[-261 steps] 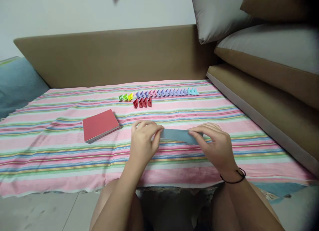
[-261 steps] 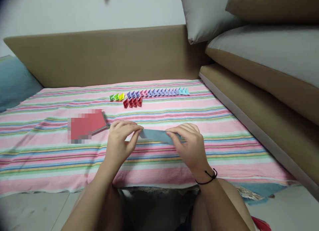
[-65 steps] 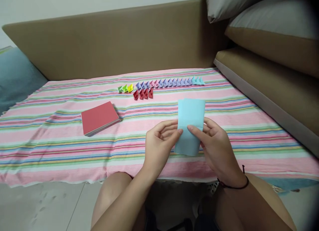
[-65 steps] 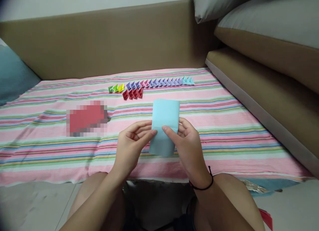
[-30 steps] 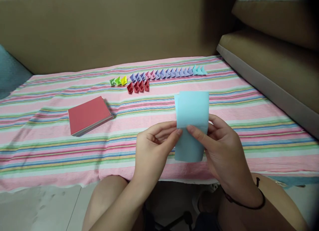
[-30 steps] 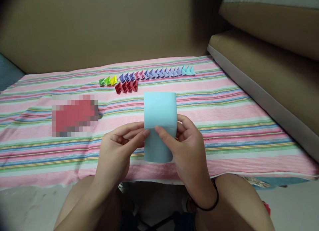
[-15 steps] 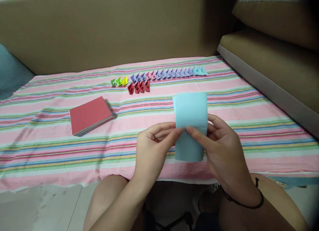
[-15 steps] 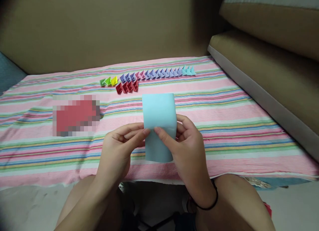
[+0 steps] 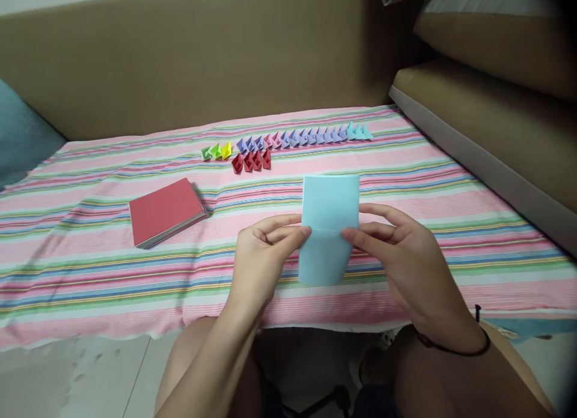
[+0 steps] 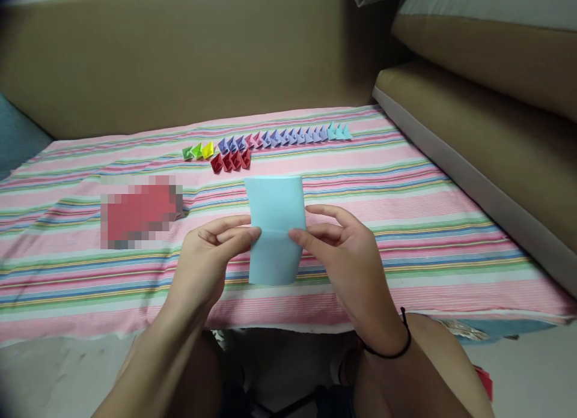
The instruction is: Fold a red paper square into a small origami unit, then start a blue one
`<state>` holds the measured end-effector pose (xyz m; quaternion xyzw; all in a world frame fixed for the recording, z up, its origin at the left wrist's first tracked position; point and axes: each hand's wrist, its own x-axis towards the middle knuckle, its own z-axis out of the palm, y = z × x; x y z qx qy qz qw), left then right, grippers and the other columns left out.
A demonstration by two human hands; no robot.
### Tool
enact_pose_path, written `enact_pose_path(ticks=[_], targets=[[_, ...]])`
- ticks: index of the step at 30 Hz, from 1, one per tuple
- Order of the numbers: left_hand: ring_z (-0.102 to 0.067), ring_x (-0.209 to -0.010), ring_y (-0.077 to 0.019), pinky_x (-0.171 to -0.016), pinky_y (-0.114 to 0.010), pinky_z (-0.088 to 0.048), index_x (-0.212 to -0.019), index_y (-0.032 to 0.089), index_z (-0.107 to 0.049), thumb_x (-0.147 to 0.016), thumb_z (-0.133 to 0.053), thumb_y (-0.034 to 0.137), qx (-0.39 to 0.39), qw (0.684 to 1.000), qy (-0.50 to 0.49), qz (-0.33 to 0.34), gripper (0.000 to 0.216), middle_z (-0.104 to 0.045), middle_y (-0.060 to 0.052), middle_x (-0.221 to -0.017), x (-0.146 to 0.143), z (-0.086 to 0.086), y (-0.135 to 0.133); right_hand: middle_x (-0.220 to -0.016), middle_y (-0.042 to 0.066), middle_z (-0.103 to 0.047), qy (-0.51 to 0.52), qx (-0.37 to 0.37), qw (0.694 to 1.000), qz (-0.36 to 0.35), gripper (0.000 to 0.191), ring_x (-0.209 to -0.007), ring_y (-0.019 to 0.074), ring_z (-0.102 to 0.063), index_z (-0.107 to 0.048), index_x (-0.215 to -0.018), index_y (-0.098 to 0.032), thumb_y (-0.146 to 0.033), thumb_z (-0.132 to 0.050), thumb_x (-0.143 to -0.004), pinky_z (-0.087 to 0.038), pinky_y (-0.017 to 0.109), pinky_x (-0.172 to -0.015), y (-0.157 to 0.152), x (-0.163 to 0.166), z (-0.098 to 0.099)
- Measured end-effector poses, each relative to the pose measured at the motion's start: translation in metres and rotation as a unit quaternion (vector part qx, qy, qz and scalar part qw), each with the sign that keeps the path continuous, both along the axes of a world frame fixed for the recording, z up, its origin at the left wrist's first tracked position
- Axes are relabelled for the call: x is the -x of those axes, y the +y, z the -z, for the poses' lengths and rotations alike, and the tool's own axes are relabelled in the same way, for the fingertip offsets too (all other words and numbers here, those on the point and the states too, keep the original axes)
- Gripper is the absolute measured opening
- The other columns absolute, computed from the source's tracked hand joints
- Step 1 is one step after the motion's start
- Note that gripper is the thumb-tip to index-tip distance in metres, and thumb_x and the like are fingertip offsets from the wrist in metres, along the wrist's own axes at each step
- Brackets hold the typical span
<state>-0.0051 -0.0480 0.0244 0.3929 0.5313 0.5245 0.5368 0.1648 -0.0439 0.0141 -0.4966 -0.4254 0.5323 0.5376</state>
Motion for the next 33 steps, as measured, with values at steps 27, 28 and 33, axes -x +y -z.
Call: enact_pose_path(ticks=[27,28,33], targets=[[-0.068,-0.069,-0.0178,-0.068,-0.027,-0.053,-0.082,0.014,-0.072,-0.059,-0.079,0.026,0.003,0.998,-0.003,0.057,0.026,-0.074,-0.006,-0.073,0.011,0.003,0.007,-0.075,0.003,-0.071,-0.053,0.026,0.991,-0.122,0.018,-0.075,0.0194,-0.064,-0.073,-0.07,-0.022,-0.041,-0.072,-0.071,-0.052,0.034,-0.074,0.009,-0.009,0.012],[-0.068,-0.069,-0.0178,-0.068,-0.027,-0.053,-0.082,0.014,-0.071,-0.059,-0.079,0.026,0.003,0.998,-0.001,0.055,0.027,-0.074,-0.006,-0.073,0.011,0.002,0.007,-0.075,0.003,-0.07,-0.049,0.026,0.991,-0.122,0.018,-0.076,0.0197,-0.064,-0.073,-0.072,-0.022,-0.04,-0.073,-0.07,-0.052,0.035,-0.074,0.009,-0.009,0.012],[-0.067,-0.067,-0.0171,-0.065,-0.026,-0.052,-0.083,0.013,-0.071,-0.058,-0.08,0.026,0.024,0.998,0.005,0.064,0.03,-0.073,-0.007,-0.072,0.011,0.002,0.007,-0.074,0.003,-0.069,-0.027,0.031,0.993,-0.113,0.021,-0.075,0.0208,-0.064,-0.073,-0.071,-0.022,-0.043,-0.073,-0.069,-0.051,0.037,-0.072,0.01,-0.009,0.013]])
